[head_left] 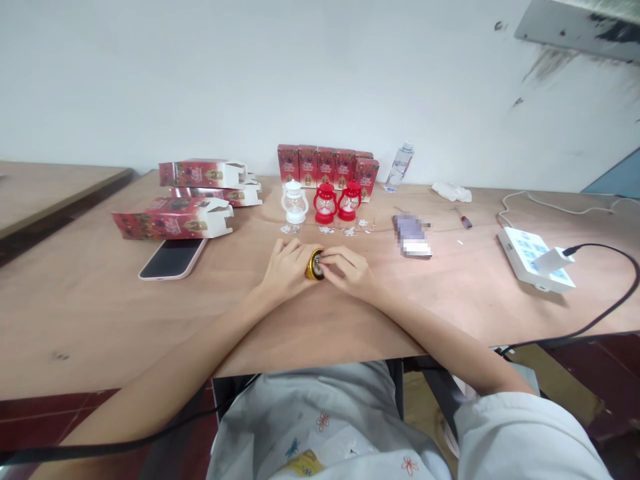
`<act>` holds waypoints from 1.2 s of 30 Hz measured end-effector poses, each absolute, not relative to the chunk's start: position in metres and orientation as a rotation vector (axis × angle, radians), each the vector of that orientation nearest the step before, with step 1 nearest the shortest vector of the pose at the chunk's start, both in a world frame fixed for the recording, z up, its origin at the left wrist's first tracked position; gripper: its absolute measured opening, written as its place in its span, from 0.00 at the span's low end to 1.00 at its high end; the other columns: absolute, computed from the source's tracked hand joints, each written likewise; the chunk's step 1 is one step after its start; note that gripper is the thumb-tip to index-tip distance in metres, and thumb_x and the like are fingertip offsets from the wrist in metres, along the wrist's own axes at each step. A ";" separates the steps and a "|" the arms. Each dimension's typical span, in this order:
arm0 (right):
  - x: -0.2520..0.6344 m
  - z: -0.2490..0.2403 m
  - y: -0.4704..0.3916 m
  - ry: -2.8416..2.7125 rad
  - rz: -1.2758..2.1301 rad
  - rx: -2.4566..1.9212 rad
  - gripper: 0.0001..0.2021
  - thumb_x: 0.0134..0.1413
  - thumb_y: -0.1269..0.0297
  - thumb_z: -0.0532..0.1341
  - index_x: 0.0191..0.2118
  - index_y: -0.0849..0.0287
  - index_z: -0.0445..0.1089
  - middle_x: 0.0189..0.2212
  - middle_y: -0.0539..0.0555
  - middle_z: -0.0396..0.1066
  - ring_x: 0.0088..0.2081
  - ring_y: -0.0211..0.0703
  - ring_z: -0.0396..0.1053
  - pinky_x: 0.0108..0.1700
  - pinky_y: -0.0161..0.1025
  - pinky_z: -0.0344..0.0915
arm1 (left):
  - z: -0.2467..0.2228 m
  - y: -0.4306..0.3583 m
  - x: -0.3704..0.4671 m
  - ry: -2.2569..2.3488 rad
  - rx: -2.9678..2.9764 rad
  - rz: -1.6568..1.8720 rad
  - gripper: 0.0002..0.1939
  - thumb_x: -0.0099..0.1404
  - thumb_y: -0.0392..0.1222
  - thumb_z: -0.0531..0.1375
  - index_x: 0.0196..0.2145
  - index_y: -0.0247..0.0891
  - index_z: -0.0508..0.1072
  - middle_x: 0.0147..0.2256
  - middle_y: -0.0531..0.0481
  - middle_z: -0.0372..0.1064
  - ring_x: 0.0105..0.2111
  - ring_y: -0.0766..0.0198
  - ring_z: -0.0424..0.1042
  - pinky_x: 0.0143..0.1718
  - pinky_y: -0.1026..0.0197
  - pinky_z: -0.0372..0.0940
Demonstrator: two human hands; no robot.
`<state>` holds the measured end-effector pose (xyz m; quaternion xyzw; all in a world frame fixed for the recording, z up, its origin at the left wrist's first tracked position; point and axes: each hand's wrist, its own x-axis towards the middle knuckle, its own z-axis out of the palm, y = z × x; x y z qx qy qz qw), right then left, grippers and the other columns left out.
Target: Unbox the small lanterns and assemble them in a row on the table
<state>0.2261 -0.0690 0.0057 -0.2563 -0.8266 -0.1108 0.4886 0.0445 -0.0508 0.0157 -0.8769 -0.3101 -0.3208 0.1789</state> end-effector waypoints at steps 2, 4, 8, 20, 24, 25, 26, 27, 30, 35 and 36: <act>0.226 0.005 -0.069 -2.004 -0.231 -0.607 0.04 0.58 0.71 0.57 0.36 0.59 0.69 0.35 0.57 0.75 0.38 0.39 0.74 0.41 0.36 0.72 | 0.016 -0.051 0.044 -0.868 -2.460 -0.909 0.12 0.63 0.43 0.57 0.43 0.36 0.68 0.36 0.48 0.76 0.33 0.59 0.69 0.34 0.55 0.52; 0.226 0.006 -0.070 -2.002 -0.234 -0.599 0.04 0.57 0.72 0.57 0.37 0.60 0.69 0.35 0.58 0.75 0.38 0.40 0.74 0.41 0.36 0.72 | 0.016 -0.051 0.044 -0.853 -2.437 -0.920 0.12 0.62 0.43 0.57 0.42 0.35 0.68 0.35 0.48 0.76 0.33 0.59 0.69 0.33 0.55 0.52; 0.226 0.006 -0.071 -1.995 -0.222 -0.623 0.05 0.58 0.71 0.57 0.39 0.59 0.69 0.36 0.58 0.75 0.40 0.40 0.74 0.43 0.37 0.72 | 0.017 -0.052 0.044 -0.844 -2.433 -0.913 0.12 0.63 0.44 0.57 0.42 0.35 0.68 0.36 0.48 0.76 0.33 0.59 0.69 0.33 0.55 0.52; 0.225 0.004 -0.068 -1.976 -0.099 -0.737 0.06 0.56 0.68 0.58 0.40 0.57 0.66 0.32 0.51 0.74 0.32 0.36 0.72 0.37 0.34 0.71 | 0.017 -0.048 0.043 -0.940 -2.518 -0.864 0.19 0.63 0.51 0.54 0.44 0.33 0.66 0.37 0.41 0.76 0.33 0.54 0.73 0.36 0.53 0.55; 0.225 0.002 -0.066 -1.899 0.122 -0.851 0.10 0.55 0.66 0.59 0.44 0.57 0.65 0.32 0.50 0.72 0.31 0.36 0.71 0.38 0.35 0.72 | 0.019 -0.046 0.041 -0.934 -2.572 -0.795 0.19 0.62 0.49 0.56 0.46 0.34 0.66 0.39 0.40 0.75 0.36 0.53 0.74 0.43 0.52 0.57; 0.225 0.003 -0.065 -1.888 0.162 -0.868 0.12 0.54 0.66 0.59 0.45 0.57 0.65 0.33 0.51 0.71 0.32 0.36 0.71 0.38 0.36 0.72 | 0.020 -0.046 0.040 -0.922 -2.573 -0.788 0.19 0.62 0.48 0.57 0.48 0.36 0.65 0.42 0.41 0.75 0.38 0.53 0.74 0.44 0.51 0.56; 0.226 0.003 -0.065 -1.882 0.185 -0.876 0.13 0.54 0.66 0.60 0.46 0.57 0.65 0.35 0.52 0.71 0.33 0.37 0.71 0.39 0.37 0.72 | 0.020 -0.046 0.040 -0.913 -2.564 -0.790 0.20 0.62 0.47 0.57 0.50 0.37 0.65 0.45 0.41 0.74 0.40 0.53 0.74 0.45 0.51 0.56; 0.226 0.004 -0.064 -1.879 0.195 -0.879 0.14 0.53 0.66 0.60 0.47 0.57 0.65 0.38 0.54 0.70 0.35 0.38 0.71 0.39 0.37 0.72 | 0.020 -0.045 0.039 -0.908 -2.548 -0.796 0.20 0.61 0.46 0.58 0.51 0.39 0.65 0.46 0.41 0.73 0.41 0.53 0.73 0.45 0.51 0.56; 0.227 0.008 -0.064 -1.892 0.170 -0.879 0.14 0.52 0.68 0.60 0.47 0.58 0.66 0.44 0.57 0.69 0.44 0.42 0.70 0.46 0.41 0.72 | 0.020 -0.044 0.038 -0.914 -2.508 -0.792 0.21 0.59 0.45 0.60 0.51 0.41 0.66 0.44 0.42 0.73 0.40 0.52 0.73 0.41 0.52 0.56; 0.226 0.010 -0.065 -1.883 0.331 -0.956 0.15 0.51 0.70 0.60 0.46 0.57 0.67 0.43 0.55 0.74 0.44 0.42 0.72 0.50 0.43 0.70 | 0.016 -0.041 0.038 -0.922 -2.538 -0.852 0.21 0.59 0.46 0.60 0.48 0.36 0.65 0.41 0.42 0.73 0.40 0.53 0.73 0.38 0.55 0.58; 0.226 0.011 -0.066 -1.869 0.390 -0.976 0.14 0.50 0.70 0.61 0.45 0.58 0.68 0.41 0.54 0.75 0.42 0.41 0.73 0.49 0.42 0.71 | 0.015 -0.041 0.038 -0.924 -2.545 -0.871 0.20 0.59 0.47 0.60 0.46 0.35 0.65 0.40 0.42 0.74 0.39 0.54 0.73 0.37 0.56 0.58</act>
